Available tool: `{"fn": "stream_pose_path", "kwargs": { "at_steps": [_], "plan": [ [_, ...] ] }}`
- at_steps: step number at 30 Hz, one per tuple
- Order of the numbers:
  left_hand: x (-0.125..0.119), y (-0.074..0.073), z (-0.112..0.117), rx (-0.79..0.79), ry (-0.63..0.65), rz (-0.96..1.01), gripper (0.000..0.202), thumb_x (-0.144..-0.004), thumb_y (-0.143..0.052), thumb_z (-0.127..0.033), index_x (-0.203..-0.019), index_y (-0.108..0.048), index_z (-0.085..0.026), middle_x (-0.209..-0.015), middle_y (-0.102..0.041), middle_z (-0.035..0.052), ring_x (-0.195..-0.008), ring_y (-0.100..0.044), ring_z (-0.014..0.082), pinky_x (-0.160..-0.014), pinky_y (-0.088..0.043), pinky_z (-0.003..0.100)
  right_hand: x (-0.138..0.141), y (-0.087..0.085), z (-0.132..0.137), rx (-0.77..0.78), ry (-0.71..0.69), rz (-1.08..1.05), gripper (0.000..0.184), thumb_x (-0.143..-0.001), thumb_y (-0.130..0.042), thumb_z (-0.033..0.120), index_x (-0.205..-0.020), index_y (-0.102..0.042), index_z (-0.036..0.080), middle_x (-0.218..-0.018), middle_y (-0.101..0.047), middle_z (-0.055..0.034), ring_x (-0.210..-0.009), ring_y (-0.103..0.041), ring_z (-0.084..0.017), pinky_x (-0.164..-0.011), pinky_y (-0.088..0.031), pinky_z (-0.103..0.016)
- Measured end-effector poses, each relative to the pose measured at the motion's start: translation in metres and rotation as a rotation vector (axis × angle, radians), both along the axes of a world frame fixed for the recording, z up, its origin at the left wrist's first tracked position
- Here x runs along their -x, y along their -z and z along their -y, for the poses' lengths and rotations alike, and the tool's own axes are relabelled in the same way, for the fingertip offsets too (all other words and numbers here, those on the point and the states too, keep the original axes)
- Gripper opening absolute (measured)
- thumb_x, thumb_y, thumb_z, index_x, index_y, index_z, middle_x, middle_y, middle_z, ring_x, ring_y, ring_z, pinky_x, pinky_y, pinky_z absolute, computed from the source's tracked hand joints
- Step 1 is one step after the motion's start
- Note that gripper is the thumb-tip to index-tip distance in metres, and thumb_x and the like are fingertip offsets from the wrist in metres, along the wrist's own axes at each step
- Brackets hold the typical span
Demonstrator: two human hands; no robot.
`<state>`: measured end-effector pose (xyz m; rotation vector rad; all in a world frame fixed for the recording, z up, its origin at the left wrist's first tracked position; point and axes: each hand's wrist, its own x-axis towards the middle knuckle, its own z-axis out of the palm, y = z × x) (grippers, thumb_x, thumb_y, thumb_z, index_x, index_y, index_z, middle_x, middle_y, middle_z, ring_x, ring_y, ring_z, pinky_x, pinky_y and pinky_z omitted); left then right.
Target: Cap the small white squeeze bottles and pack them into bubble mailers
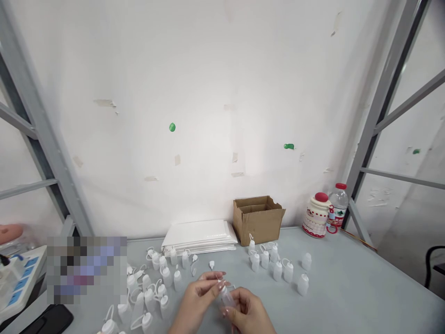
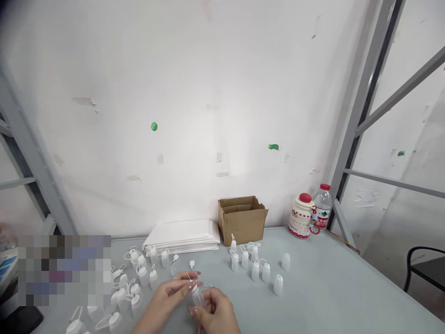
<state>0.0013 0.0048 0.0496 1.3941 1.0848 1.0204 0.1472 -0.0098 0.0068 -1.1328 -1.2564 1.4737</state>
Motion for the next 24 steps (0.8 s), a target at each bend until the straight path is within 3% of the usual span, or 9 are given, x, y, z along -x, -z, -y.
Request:
{"fn": "stream_pose_path", "kwargs": {
  "at_steps": [3,10,14,18,24],
  "plan": [
    [0.0,-0.003,0.002,-0.03,0.03,0.0,0.039,-0.065,-0.06,-0.053,-0.08,-0.074,-0.019,-0.105,-0.064,0.0127,-0.109,-0.051,0.0297,-0.096,-0.038,0.039,-0.002,-0.003,0.001,0.018,-0.01,-0.057,0.041,-0.051,-0.076,0.048,-0.064,-0.053,0.016,-0.046,-0.047,0.0081,-0.036,-0.037,-0.005,-0.039,-0.03,-0.019],
    [-0.003,-0.02,0.011,0.091,0.077,0.211,0.035,-0.065,-0.064,-0.048,-0.072,-0.075,-0.016,-0.106,-0.064,0.0151,-0.114,-0.047,0.0316,-0.096,-0.037,0.039,0.0,-0.012,0.002,0.153,-0.321,-0.386,0.051,-0.056,-0.067,0.06,-0.063,-0.065,0.009,-0.046,-0.053,0.0015,-0.034,-0.04,-0.004,-0.038,-0.025,-0.017],
    [-0.004,-0.013,0.009,0.115,-0.017,0.228,0.037,-0.062,-0.065,-0.05,-0.081,-0.074,-0.019,-0.105,-0.067,0.0125,-0.111,-0.05,0.0313,-0.096,-0.037,0.043,0.004,0.001,-0.005,0.219,-0.211,-0.41,0.052,-0.052,-0.07,0.06,-0.07,-0.061,0.013,-0.049,-0.057,0.002,-0.032,-0.043,-0.004,-0.035,-0.026,-0.016],
    [-0.004,-0.002,0.004,0.085,-0.075,0.153,0.04,-0.059,-0.066,-0.051,-0.079,-0.074,-0.019,-0.102,-0.068,0.0124,-0.109,-0.051,0.0315,-0.098,-0.035,0.042,0.005,0.017,-0.011,0.258,-0.028,-0.428,0.051,-0.042,-0.077,0.054,-0.063,-0.053,0.015,-0.047,-0.057,0.0036,-0.029,-0.042,-0.004,-0.034,-0.027,-0.016],
    [-0.002,0.0,0.002,0.124,-0.066,0.164,0.043,-0.058,-0.065,-0.054,-0.082,-0.074,-0.02,-0.105,-0.067,0.0111,-0.108,-0.051,0.0316,-0.093,-0.038,0.041,-0.001,0.005,-0.006,0.264,-0.108,-0.563,0.04,-0.046,-0.084,0.034,-0.062,-0.054,0.014,-0.054,-0.063,-0.0004,-0.041,-0.053,-0.006,-0.042,-0.039,-0.018]
  ]
}}
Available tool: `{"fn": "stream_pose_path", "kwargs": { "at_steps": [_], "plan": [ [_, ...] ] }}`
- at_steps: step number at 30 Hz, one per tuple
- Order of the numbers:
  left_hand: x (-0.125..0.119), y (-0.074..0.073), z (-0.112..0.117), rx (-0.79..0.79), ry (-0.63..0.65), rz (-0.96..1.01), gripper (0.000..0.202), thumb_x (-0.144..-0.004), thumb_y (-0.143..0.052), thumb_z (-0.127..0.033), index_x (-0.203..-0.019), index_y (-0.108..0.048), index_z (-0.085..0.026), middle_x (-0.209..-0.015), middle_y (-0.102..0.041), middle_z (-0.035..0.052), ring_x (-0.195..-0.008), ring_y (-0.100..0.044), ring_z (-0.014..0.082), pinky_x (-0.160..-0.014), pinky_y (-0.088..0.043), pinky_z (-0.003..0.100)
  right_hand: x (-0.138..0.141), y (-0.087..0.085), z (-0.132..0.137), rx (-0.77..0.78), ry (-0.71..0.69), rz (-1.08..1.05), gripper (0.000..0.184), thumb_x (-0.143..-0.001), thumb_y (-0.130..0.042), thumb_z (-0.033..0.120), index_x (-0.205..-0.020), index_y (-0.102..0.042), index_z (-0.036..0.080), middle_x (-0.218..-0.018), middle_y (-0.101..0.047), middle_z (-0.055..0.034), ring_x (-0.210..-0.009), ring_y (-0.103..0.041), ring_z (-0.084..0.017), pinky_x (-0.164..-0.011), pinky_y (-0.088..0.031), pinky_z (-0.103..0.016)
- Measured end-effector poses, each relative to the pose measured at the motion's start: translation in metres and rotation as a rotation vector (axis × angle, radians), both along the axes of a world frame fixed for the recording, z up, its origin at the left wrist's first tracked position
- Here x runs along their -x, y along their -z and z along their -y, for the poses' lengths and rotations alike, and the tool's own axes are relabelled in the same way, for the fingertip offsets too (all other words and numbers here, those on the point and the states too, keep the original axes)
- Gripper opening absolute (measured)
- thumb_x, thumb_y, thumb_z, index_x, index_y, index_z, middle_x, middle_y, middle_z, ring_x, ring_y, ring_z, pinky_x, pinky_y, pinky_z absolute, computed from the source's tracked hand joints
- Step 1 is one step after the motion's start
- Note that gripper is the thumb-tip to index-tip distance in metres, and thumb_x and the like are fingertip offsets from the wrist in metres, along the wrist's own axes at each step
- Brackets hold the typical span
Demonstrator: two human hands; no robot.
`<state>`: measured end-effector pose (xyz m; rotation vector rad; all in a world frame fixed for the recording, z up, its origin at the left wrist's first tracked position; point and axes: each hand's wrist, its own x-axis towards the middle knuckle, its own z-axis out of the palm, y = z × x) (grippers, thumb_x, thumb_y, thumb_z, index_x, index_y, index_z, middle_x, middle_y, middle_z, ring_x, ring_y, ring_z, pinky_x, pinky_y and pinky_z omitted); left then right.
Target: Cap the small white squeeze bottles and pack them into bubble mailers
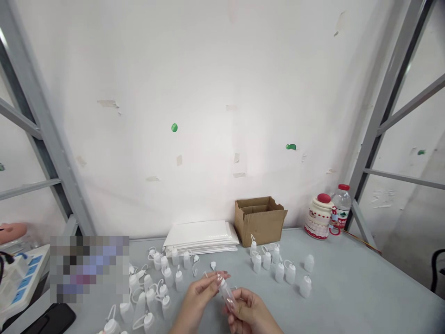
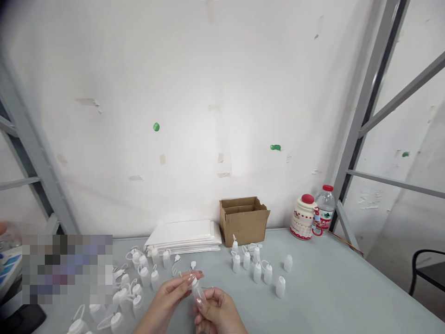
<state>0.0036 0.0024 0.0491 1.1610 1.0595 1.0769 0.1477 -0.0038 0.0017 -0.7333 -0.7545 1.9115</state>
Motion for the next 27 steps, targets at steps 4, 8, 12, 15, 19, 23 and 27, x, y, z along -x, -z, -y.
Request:
{"fn": "stream_pose_path", "kwargs": {
  "at_steps": [4,8,12,15,19,23,27],
  "plan": [
    [-0.002,0.004,0.001,0.015,-0.037,0.041,0.044,-0.058,-0.063,-0.056,-0.083,-0.074,-0.021,-0.105,-0.067,0.0099,-0.104,-0.053,0.0308,-0.088,-0.041,0.04,-0.002,-0.012,0.005,-0.056,0.008,0.012,0.038,-0.049,-0.083,0.032,-0.066,-0.055,0.013,-0.056,-0.065,0.0003,-0.042,-0.057,-0.007,-0.043,-0.041,-0.019],
    [-0.004,0.006,0.001,-0.003,-0.081,0.025,0.045,-0.06,-0.061,-0.058,-0.079,-0.074,-0.019,-0.102,-0.067,0.011,-0.105,-0.052,0.0313,-0.087,-0.041,0.039,0.004,-0.008,0.003,-0.08,0.117,0.134,0.047,-0.042,-0.083,0.042,-0.066,-0.052,0.015,-0.049,-0.062,0.0036,-0.036,-0.054,-0.008,-0.037,-0.038,-0.018],
    [0.0,0.001,0.0,0.012,-0.052,0.001,0.043,-0.059,-0.064,-0.055,-0.076,-0.075,-0.018,-0.105,-0.066,0.0131,-0.11,-0.049,0.0332,-0.093,-0.037,0.042,0.007,-0.003,0.0,-0.049,0.183,0.25,0.056,-0.032,-0.08,0.052,-0.062,-0.05,0.016,-0.043,-0.06,0.0044,-0.029,-0.05,-0.008,-0.031,-0.034,-0.018],
    [0.003,-0.005,0.001,0.018,0.035,0.012,0.037,-0.06,-0.065,-0.049,-0.074,-0.075,-0.017,-0.112,-0.063,0.0143,-0.116,-0.045,0.0331,-0.097,-0.035,0.042,0.005,-0.007,0.001,0.019,0.085,0.221,0.055,-0.042,-0.071,0.064,-0.055,-0.052,0.014,-0.035,-0.054,0.0042,-0.023,-0.041,-0.004,-0.028,-0.028,-0.016],
    [0.001,-0.004,0.001,-0.018,0.109,-0.003,0.036,-0.063,-0.064,-0.05,-0.07,-0.075,-0.016,-0.107,-0.066,0.0146,-0.114,-0.048,0.0322,-0.097,-0.036,0.041,-0.001,-0.016,0.002,0.01,0.009,0.254,0.063,-0.055,-0.051,0.076,-0.053,-0.055,0.013,-0.022,-0.041,0.006,-0.018,-0.028,-0.002,-0.026,-0.019,-0.016],
    [-0.003,0.006,-0.002,-0.05,0.056,-0.064,0.044,-0.063,-0.06,-0.057,-0.074,-0.075,-0.018,-0.099,-0.07,0.0109,-0.104,-0.056,0.0305,-0.096,-0.037,0.041,-0.001,-0.017,0.002,0.002,0.035,0.259,0.058,-0.052,-0.057,0.073,-0.058,-0.05,0.016,-0.025,-0.042,0.008,-0.018,-0.026,-0.001,-0.025,-0.019,-0.015],
    [-0.004,0.012,-0.004,0.055,-0.039,0.01,0.046,-0.054,-0.067,-0.058,-0.078,-0.074,-0.02,-0.094,-0.073,0.0076,-0.101,-0.058,0.0311,-0.096,-0.038,0.042,0.003,-0.016,0.0,0.028,0.111,0.245,0.062,-0.045,-0.061,0.073,-0.07,-0.045,0.019,-0.033,-0.053,0.0065,-0.02,-0.035,-0.004,-0.024,-0.022,-0.015]
  ]
}}
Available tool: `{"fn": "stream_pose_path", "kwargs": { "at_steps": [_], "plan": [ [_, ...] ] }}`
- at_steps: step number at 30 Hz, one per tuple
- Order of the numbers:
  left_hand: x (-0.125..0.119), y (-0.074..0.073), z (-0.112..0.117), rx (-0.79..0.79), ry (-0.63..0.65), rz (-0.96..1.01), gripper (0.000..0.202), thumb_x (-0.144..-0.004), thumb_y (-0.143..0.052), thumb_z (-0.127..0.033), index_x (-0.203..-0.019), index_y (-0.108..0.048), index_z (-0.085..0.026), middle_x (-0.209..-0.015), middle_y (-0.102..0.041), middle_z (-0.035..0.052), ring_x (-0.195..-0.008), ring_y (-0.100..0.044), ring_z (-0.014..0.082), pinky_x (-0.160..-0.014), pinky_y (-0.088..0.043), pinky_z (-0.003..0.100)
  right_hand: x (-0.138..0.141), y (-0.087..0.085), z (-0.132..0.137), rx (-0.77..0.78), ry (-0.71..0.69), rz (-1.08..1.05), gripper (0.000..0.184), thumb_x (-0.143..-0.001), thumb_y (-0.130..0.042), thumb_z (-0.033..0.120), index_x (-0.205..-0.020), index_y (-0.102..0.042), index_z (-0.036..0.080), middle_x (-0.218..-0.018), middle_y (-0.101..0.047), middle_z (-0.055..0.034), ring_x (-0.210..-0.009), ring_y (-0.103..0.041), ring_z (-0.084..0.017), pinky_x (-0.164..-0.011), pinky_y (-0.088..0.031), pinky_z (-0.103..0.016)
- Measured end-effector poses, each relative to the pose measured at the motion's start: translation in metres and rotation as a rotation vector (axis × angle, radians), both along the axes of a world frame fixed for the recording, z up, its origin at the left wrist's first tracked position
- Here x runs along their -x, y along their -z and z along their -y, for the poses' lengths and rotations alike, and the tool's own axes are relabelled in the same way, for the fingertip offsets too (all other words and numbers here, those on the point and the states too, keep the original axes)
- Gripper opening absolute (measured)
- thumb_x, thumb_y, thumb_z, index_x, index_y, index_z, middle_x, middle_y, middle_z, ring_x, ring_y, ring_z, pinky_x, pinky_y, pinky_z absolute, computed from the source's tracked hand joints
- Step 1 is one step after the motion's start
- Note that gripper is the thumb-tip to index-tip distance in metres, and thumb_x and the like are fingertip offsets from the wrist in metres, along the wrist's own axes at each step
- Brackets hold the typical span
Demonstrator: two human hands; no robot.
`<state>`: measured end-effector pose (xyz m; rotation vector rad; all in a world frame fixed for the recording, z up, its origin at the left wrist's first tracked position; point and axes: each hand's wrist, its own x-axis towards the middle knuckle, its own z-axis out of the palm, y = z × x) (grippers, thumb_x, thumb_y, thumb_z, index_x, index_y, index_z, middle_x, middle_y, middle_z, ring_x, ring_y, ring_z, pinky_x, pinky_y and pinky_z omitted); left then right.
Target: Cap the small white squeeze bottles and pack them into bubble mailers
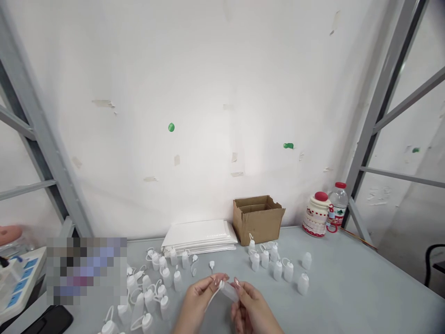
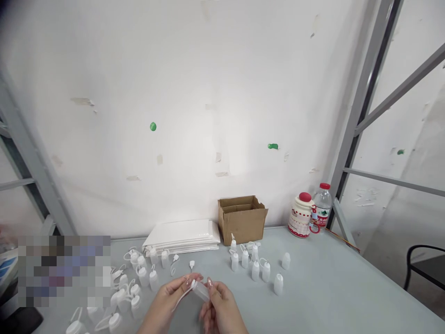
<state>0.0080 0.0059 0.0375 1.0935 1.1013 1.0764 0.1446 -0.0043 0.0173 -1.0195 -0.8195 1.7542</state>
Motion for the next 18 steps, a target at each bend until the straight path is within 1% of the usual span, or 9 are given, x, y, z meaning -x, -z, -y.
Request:
{"fn": "stream_pose_path", "kwargs": {
  "at_steps": [3,6,7,9,11,13,16,18],
  "plan": [
    [0.0012,-0.0012,-0.0001,0.022,-0.071,0.04,0.047,-0.049,-0.069,-0.057,-0.076,-0.074,-0.019,-0.093,-0.073,0.0081,-0.102,-0.058,0.0319,-0.096,-0.037,0.043,0.0018,-0.0004,-0.0002,-0.072,0.03,0.058,0.066,-0.041,-0.065,0.071,-0.076,-0.044,0.019,-0.042,-0.06,0.0049,-0.024,-0.045,-0.006,-0.026,-0.029,-0.015],
    [0.0025,-0.002,0.0005,0.041,-0.096,0.079,0.049,-0.047,-0.071,-0.057,-0.077,-0.074,-0.018,-0.094,-0.072,0.0101,-0.103,-0.058,0.0321,-0.097,-0.037,0.043,0.0005,-0.0021,0.0013,-0.15,0.067,0.112,0.067,-0.034,-0.072,0.065,-0.073,-0.042,0.02,-0.045,-0.06,0.0072,-0.025,-0.047,-0.006,-0.028,-0.033,-0.016],
    [0.0026,-0.0018,0.0007,0.047,-0.091,0.091,0.049,-0.047,-0.071,-0.056,-0.078,-0.074,-0.018,-0.094,-0.072,0.0108,-0.102,-0.058,0.0321,-0.098,-0.036,0.044,-0.0005,-0.0027,0.0018,-0.169,0.062,0.117,0.065,-0.035,-0.072,0.065,-0.071,-0.042,0.02,-0.044,-0.06,0.0074,-0.026,-0.047,-0.006,-0.028,-0.034,-0.016],
    [0.0022,-0.0013,0.0012,0.045,-0.067,0.129,0.05,-0.046,-0.073,-0.055,-0.079,-0.074,-0.017,-0.095,-0.072,0.0122,-0.104,-0.058,0.0321,-0.1,-0.034,0.044,-0.0028,-0.0038,0.0022,-0.177,-0.006,0.109,0.059,-0.042,-0.068,0.067,-0.067,-0.042,0.019,-0.041,-0.059,0.0056,-0.025,-0.047,-0.006,-0.027,-0.031,-0.015],
    [0.0011,-0.0015,0.002,0.029,-0.053,0.181,0.051,-0.045,-0.073,-0.055,-0.079,-0.074,-0.017,-0.096,-0.071,0.0129,-0.107,-0.056,0.0321,-0.101,-0.032,0.045,-0.0046,-0.0049,0.0018,-0.135,-0.101,0.078,0.056,-0.05,-0.063,0.069,-0.064,-0.046,0.018,-0.037,-0.058,0.0028,-0.024,-0.045,-0.006,-0.026,-0.027,-0.014],
    [-0.0003,-0.0025,0.0031,0.013,-0.051,0.208,0.049,-0.046,-0.073,-0.055,-0.077,-0.074,-0.017,-0.099,-0.071,0.0126,-0.11,-0.053,0.032,-0.102,-0.031,0.044,-0.0052,-0.0061,0.0008,-0.055,-0.16,0.052,0.058,-0.055,-0.055,0.072,-0.056,-0.05,0.015,-0.031,-0.054,0.0012,-0.022,-0.042,-0.005,-0.025,-0.022,-0.014],
    [-0.0018,-0.0029,0.0044,-0.005,-0.042,0.199,0.047,-0.048,-0.071,-0.056,-0.076,-0.074,-0.018,-0.1,-0.07,0.0116,-0.112,-0.051,0.0326,-0.103,-0.029,0.045,-0.0047,-0.0079,-0.0001,0.031,-0.154,0.056,0.066,-0.064,-0.043,0.075,-0.046,-0.052,0.013,-0.025,-0.047,0.0007,-0.019,-0.038,-0.004,-0.024,-0.019,-0.014],
    [-0.002,-0.0008,0.0044,-0.011,-0.058,0.177,0.048,-0.049,-0.07,-0.057,-0.076,-0.075,-0.018,-0.1,-0.07,0.0113,-0.112,-0.051,0.0337,-0.103,-0.029,0.046,-0.0045,-0.0091,-0.0001,0.032,-0.133,0.065,0.066,-0.065,-0.042,0.074,-0.05,-0.054,0.011,-0.027,-0.05,-0.0004,-0.019,-0.04,-0.005,-0.024,-0.021,-0.014]
  ]
}}
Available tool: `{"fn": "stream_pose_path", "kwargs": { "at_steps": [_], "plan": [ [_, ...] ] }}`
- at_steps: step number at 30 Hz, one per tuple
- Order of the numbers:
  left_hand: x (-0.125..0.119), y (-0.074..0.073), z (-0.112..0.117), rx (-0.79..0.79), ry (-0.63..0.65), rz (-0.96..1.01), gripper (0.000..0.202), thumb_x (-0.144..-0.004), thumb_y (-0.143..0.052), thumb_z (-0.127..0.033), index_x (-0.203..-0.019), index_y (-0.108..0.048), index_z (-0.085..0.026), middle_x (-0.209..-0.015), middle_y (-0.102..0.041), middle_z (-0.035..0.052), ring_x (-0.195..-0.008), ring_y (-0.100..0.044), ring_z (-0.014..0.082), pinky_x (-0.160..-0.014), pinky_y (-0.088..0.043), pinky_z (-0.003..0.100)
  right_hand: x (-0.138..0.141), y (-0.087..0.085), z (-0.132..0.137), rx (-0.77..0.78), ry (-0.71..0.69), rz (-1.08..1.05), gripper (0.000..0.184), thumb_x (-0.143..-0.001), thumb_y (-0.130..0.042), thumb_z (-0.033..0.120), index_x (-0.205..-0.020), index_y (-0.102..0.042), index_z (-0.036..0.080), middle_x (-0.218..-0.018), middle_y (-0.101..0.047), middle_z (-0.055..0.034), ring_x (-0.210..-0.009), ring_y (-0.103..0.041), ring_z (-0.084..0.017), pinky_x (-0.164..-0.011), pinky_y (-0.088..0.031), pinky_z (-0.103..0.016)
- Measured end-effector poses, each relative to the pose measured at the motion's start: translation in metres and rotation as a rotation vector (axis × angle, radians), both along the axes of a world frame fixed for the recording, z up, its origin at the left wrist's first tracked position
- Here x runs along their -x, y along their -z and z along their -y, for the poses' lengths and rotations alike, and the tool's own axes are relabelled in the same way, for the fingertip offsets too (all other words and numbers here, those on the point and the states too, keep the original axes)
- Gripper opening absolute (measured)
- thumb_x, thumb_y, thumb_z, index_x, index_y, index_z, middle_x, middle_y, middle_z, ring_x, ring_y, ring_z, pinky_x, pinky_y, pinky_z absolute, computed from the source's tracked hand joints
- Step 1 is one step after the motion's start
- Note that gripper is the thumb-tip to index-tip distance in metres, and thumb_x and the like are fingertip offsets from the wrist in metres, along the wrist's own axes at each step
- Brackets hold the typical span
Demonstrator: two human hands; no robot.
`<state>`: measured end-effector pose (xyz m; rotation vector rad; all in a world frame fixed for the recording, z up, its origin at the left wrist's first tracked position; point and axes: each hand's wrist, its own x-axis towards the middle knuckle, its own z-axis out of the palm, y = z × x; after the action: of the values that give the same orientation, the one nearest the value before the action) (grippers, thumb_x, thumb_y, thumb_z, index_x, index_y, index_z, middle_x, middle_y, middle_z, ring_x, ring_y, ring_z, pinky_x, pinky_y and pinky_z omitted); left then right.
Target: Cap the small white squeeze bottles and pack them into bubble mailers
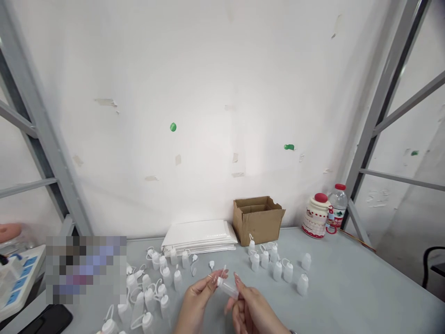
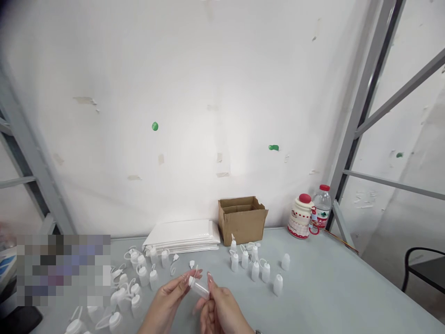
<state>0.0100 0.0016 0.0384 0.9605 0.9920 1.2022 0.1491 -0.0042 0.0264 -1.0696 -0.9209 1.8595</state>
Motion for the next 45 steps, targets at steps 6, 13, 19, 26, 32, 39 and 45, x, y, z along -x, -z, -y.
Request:
{"fn": "stream_pose_path", "kwargs": {
  "at_steps": [6,13,19,26,32,39,45],
  "plan": [
    [0.002,0.01,-0.002,0.039,-0.071,-0.047,0.053,-0.047,-0.07,-0.059,-0.08,-0.074,-0.018,-0.102,-0.07,0.0113,-0.112,-0.05,0.0343,-0.102,-0.03,0.045,-0.001,-0.003,0.0,-0.103,0.088,-0.025,0.063,-0.049,-0.069,0.063,-0.084,-0.05,0.015,-0.051,-0.067,-0.0023,-0.032,-0.056,-0.011,-0.034,-0.037,-0.017],
    [0.002,-0.004,0.0,-0.094,-0.064,-0.195,0.046,-0.053,-0.066,-0.06,-0.074,-0.075,-0.02,-0.099,-0.07,0.0101,-0.106,-0.054,0.0307,-0.098,-0.036,0.039,0.001,-0.005,0.003,-0.079,-0.01,0.006,0.056,-0.054,-0.058,0.071,-0.054,-0.048,0.015,-0.037,-0.059,-0.0028,-0.025,-0.047,-0.007,-0.03,-0.029,-0.015],
    [0.001,-0.007,0.002,-0.043,-0.035,-0.181,0.041,-0.057,-0.064,-0.056,-0.076,-0.074,-0.021,-0.09,-0.073,0.0068,-0.099,-0.059,0.0301,-0.094,-0.039,0.04,0.003,-0.007,0.004,-0.114,0.011,0.156,0.063,-0.057,-0.049,0.075,-0.059,-0.056,0.013,-0.036,-0.056,0.0004,-0.026,-0.042,-0.005,-0.03,-0.025,-0.016],
    [0.003,-0.009,0.002,-0.076,-0.011,-0.233,0.04,-0.059,-0.062,-0.057,-0.072,-0.074,-0.021,-0.089,-0.074,0.0057,-0.097,-0.06,0.0297,-0.093,-0.041,0.04,-0.001,-0.005,0.004,-0.22,0.045,0.13,0.054,-0.045,-0.067,0.066,-0.058,-0.051,0.016,-0.038,-0.052,0.0056,-0.029,-0.039,-0.005,-0.034,-0.026,-0.018],
    [0.003,-0.012,0.003,-0.142,0.018,-0.217,0.04,-0.058,-0.062,-0.058,-0.066,-0.073,-0.021,-0.083,-0.075,0.0063,-0.091,-0.063,0.029,-0.092,-0.042,0.043,0.0,-0.003,0.007,-0.087,-0.161,-0.06,0.059,-0.054,-0.057,0.071,-0.054,-0.054,0.013,-0.031,-0.044,0.0054,-0.026,-0.034,-0.002,-0.033,-0.016,-0.017],
    [0.001,-0.001,-0.002,0.006,0.052,-0.072,0.053,-0.052,-0.068,-0.058,-0.086,-0.073,-0.017,-0.095,-0.072,0.0107,-0.103,-0.059,0.0297,-0.097,-0.038,0.041,-0.002,-0.005,0.003,-0.277,0.099,0.147,0.061,-0.046,-0.06,0.073,-0.065,-0.051,0.016,-0.05,-0.056,0.0031,-0.033,-0.043,-0.005,-0.039,-0.031,-0.02],
    [0.0,-0.005,0.0,-0.004,0.012,-0.274,0.035,-0.045,-0.076,-0.046,-0.07,-0.074,-0.02,-0.08,-0.075,0.0069,-0.085,-0.066,0.0293,-0.083,-0.049,0.038,-0.007,-0.015,0.004,-0.373,0.221,0.198,0.061,-0.049,-0.061,0.072,-0.073,-0.058,0.016,-0.058,-0.053,0.0018,-0.042,-0.043,-0.009,-0.044,-0.036,-0.024]
  ]
}}
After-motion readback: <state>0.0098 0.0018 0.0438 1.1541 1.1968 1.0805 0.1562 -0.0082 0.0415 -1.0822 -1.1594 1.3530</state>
